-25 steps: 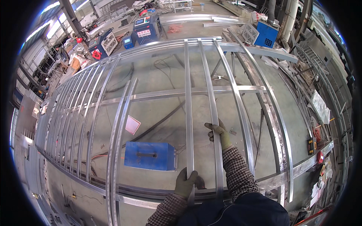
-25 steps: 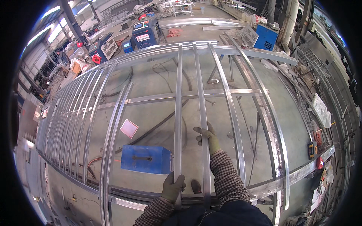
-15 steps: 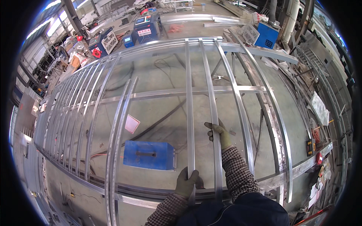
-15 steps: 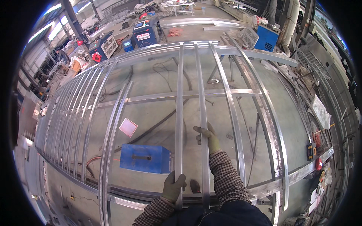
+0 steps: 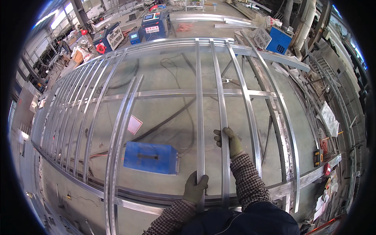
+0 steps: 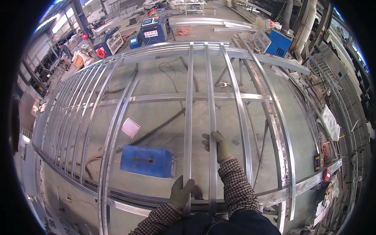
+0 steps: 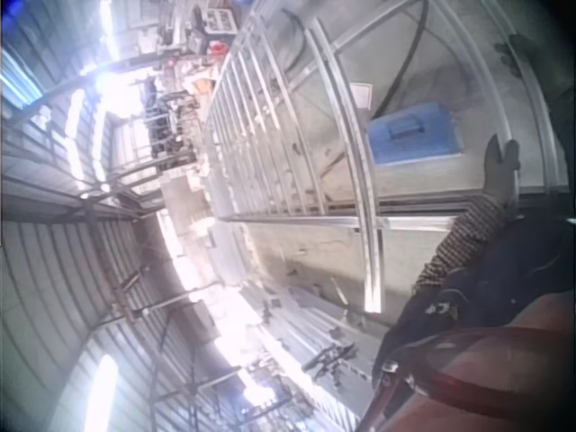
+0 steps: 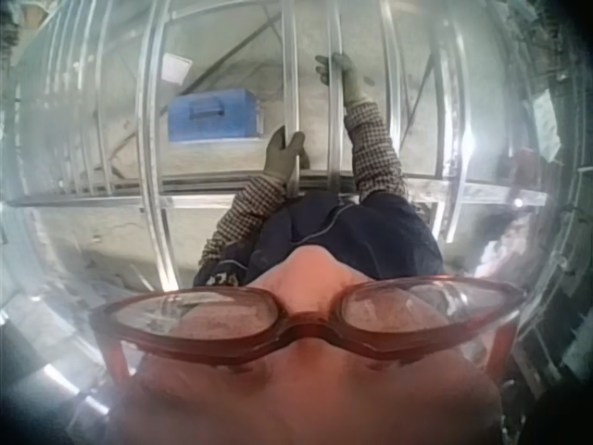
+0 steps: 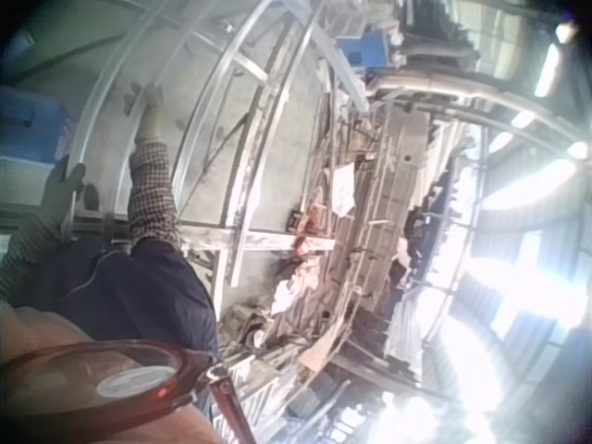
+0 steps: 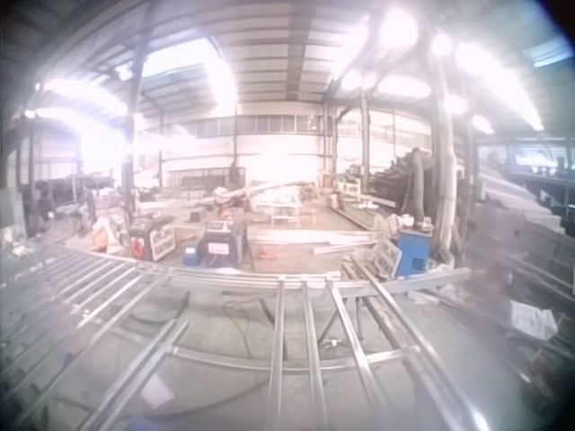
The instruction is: The person picks up long metal bars from the floor and places them into a large metal frame structure. They repeatedly walk between a pile of bars and the frame, inserting each bar into the frame's slots and adjusting its position with both hands.
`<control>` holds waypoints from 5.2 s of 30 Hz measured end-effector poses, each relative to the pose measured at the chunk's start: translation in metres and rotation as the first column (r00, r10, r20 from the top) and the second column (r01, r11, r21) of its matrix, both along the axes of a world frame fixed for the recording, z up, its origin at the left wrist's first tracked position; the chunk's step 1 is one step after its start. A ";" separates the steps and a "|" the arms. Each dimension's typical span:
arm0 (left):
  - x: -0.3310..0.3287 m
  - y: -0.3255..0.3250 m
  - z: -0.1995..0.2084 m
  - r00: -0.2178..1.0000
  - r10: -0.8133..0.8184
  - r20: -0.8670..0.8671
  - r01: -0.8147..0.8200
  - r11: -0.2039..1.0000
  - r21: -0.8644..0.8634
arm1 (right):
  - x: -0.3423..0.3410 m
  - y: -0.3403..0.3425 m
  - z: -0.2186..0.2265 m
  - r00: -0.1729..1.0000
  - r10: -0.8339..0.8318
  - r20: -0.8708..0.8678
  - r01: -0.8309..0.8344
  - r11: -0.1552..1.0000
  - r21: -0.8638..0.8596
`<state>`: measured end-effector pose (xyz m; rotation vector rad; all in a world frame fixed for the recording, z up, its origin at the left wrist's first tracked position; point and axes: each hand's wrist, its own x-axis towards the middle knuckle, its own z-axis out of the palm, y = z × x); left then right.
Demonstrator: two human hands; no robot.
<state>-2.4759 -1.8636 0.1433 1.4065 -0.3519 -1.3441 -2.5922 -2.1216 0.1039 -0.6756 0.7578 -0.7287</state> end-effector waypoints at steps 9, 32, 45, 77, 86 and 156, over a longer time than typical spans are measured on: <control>-0.003 0.004 -0.016 0.999 0.023 -0.036 -0.022 1.000 0.009 | -0.001 0.007 0.007 0.998 -0.054 -0.039 0.054 0.998 0.010; 0.002 0.003 -0.014 0.997 -0.033 -0.070 0.034 0.999 0.016 | -0.002 0.006 0.008 0.996 -0.031 -0.088 0.031 1.000 -0.001; 0.035 0.039 0.016 0.837 -0.486 0.253 0.490 0.870 0.053 | -0.053 0.154 0.068 0.857 0.067 -0.510 -0.130 0.988 -0.088; 0.036 0.039 0.000 0.807 -0.553 0.207 0.551 0.831 0.075 | -0.085 0.182 0.067 0.864 0.047 -0.502 -0.024 0.998 0.052; 0.032 0.036 -0.013 0.826 -0.547 0.135 0.533 0.836 0.131 | -0.101 0.186 0.051 0.909 0.100 -0.405 -0.116 0.993 -0.017; 0.035 0.030 -0.003 0.833 -0.537 0.135 0.516 0.841 0.164 | -0.076 0.186 0.040 0.641 0.041 -0.767 -0.132 0.990 -0.057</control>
